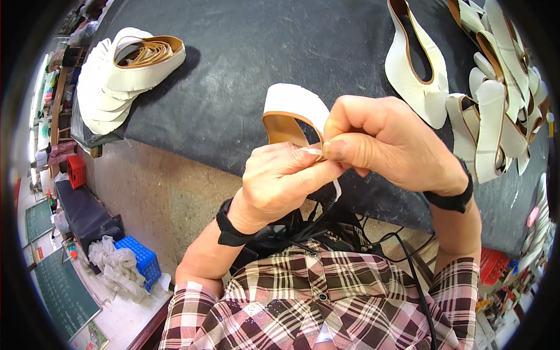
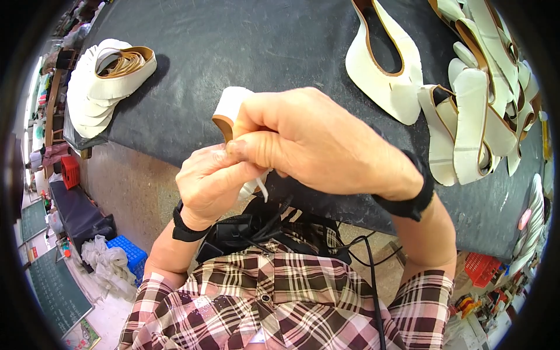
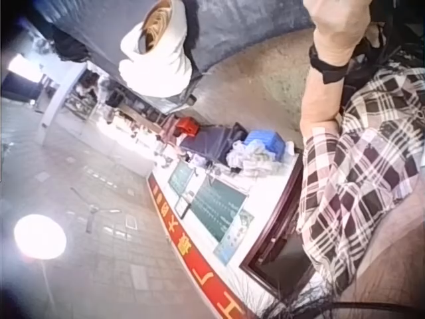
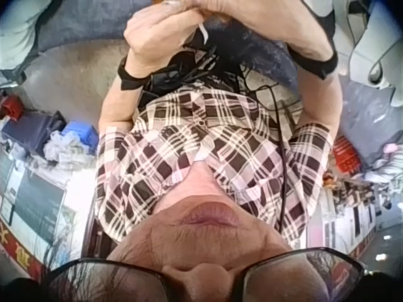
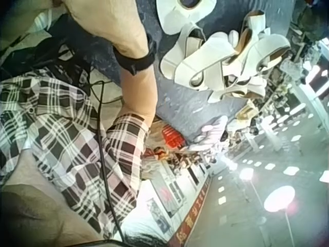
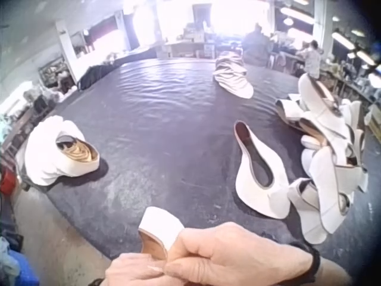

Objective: Stitching and finishing white shoe uppers by hand at a workbench.

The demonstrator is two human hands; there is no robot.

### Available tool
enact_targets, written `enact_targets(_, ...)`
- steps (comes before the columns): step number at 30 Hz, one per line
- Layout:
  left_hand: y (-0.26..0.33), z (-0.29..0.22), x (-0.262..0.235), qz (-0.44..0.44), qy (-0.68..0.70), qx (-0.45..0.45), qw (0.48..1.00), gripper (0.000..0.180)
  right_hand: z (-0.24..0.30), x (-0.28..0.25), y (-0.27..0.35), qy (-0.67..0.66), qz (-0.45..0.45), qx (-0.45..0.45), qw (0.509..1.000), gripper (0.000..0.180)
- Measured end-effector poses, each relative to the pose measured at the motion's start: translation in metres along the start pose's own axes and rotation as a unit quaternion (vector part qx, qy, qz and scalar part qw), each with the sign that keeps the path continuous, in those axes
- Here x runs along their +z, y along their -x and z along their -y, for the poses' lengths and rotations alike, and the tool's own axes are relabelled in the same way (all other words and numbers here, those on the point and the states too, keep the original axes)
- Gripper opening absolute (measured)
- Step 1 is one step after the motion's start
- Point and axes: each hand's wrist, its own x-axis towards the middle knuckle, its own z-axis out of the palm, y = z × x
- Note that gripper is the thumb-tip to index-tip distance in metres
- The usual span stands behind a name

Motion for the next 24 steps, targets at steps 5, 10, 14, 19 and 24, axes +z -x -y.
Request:
enact_targets(5,-0.003,-0.005,0.001,-0.026,0.046,-0.068,0.996,0.011,-0.014,0.014,0.004,-0.256,-0.116,0.053,0.958,0.014)
enact_targets(10,0.004,-0.007,-0.004,-0.07,0.083,-0.132,0.985,0.016,-0.017,0.032,0.0,-0.243,-0.262,0.043,0.933,0.013)
enact_targets(14,0.008,-0.009,-0.009,-0.136,0.09,-0.222,0.961,0.011,-0.017,0.046,-0.006,-0.305,-0.293,0.064,0.904,0.011)
enact_targets(19,-0.013,-0.014,-0.026,-0.131,0.266,-0.385,0.874,0.01,-0.027,0.064,-0.014,-0.1,-0.349,-0.085,0.928,0.007)
enact_targets(24,-0.036,-0.012,-0.051,0.002,0.18,-0.454,0.873,0.007,-0.027,0.078,-0.028,0.184,-0.394,-0.308,0.846,0.017)
